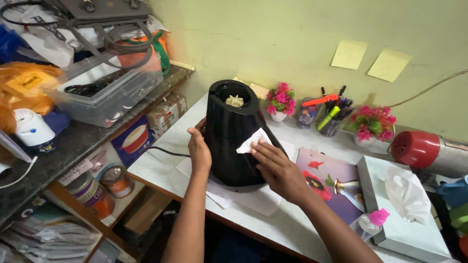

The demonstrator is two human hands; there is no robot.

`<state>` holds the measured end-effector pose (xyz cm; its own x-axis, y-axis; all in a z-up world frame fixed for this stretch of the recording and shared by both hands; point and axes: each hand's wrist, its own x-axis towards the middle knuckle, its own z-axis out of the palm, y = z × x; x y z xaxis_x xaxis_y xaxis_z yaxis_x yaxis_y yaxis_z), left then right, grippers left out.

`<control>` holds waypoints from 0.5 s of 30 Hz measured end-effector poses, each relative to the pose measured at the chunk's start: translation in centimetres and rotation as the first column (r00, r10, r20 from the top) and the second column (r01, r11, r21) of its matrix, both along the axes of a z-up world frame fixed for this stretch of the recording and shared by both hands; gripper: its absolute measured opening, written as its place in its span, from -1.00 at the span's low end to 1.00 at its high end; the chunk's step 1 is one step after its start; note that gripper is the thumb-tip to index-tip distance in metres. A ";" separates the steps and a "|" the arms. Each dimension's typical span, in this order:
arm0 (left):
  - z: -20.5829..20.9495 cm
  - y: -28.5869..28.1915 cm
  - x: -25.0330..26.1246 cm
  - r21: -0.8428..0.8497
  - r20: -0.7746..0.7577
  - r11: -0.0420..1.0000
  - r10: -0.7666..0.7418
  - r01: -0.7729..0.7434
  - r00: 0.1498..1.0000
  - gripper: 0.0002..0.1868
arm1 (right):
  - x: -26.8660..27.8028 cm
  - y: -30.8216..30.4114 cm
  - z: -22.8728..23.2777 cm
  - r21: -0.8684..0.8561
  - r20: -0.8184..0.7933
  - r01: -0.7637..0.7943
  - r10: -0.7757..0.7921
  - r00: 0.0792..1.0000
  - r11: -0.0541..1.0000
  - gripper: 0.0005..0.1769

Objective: The person cleans the interior of a black air purifier using a cotton swab, then wipes the exterior with a tissue. The person rotates the device to access different sides and continues wiping until the surface appears clean.

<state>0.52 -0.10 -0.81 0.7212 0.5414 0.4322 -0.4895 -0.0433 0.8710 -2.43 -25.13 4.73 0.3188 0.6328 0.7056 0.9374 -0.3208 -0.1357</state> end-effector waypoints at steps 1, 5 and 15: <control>0.0 0.0 0.0 0.006 0.003 1.000 0.009 -0.009 1.000 0.05 | -0.1 0.0 0.1 0.060 -0.027 0.002 -0.001 1.000 0.998 -0.52; 0.1 -0.1 0.1 0.112 -0.025 0.991 0.072 -0.069 0.997 0.01 | -0.1 1.3 0.4 0.286 -0.229 0.136 -0.070 0.971 0.949 -0.59; -1.2 0.5 0.7 0.135 -0.111 0.990 0.044 -0.029 0.993 -0.19 | -2.5 10.8 0.0 0.305 0.221 0.166 -0.239 0.946 0.938 -0.70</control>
<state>1.27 0.43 -1.97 0.7501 0.5119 0.4188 -0.3841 -0.1783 0.9059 -4.98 -14.34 4.76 0.2090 0.3393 0.9172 0.8710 -0.4910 -0.0168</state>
